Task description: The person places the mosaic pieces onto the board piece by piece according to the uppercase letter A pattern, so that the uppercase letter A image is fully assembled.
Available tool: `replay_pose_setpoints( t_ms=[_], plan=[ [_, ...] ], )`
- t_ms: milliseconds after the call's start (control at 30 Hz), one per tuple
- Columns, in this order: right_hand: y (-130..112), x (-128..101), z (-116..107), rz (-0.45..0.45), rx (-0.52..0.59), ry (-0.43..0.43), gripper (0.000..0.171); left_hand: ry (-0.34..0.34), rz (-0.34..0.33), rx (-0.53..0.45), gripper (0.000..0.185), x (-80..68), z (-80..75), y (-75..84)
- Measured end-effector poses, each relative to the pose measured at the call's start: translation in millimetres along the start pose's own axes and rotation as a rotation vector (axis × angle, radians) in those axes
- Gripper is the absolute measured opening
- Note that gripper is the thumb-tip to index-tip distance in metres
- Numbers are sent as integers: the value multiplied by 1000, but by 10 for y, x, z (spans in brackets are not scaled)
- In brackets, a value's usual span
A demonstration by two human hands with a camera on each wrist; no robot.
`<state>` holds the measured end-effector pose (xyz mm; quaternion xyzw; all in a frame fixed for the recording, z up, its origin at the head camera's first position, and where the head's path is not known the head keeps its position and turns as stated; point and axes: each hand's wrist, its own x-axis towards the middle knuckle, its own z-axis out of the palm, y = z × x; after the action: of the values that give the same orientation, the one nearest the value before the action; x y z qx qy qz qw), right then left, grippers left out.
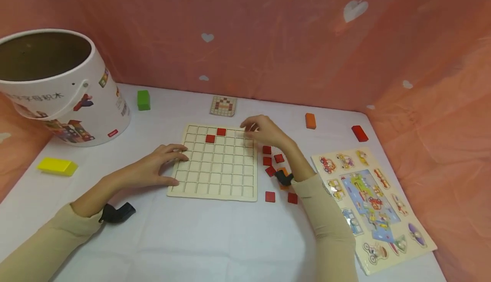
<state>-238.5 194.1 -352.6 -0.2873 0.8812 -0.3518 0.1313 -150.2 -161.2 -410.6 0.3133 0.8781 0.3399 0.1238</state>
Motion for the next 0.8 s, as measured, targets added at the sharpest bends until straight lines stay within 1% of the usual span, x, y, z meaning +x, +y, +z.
replay_pose_setpoints(
  t_ms=[133, 200, 267, 333, 433, 567, 800],
  plan=[
    [299, -479, -280, 98, 23, -60, 37, -2, -9, 4, 61, 21, -8, 18],
    [428, -696, -383, 152, 30, -84, 40, -4, -12, 3, 61, 26, -9, 29],
    [539, -874, -454, 189, 31, -87, 41, -7, -12, 1, 61, 29, -5, 33],
    [606, -998, -498, 218, 42, -78, 41, -6, -15, -3, 62, 25, -1, 29],
    [676, -1100, -511, 228, 91, -55, 41, 0, -17, -15, 63, 17, 3, 11],
    [739, -1138, -461, 230, 147, -44, 43, 6, -14, -26, 64, 16, 6, 1],
    [803, -1140, -363, 222, 111, -45, 40, 2, -4, -30, 64, 32, 5, -4]
  ],
)
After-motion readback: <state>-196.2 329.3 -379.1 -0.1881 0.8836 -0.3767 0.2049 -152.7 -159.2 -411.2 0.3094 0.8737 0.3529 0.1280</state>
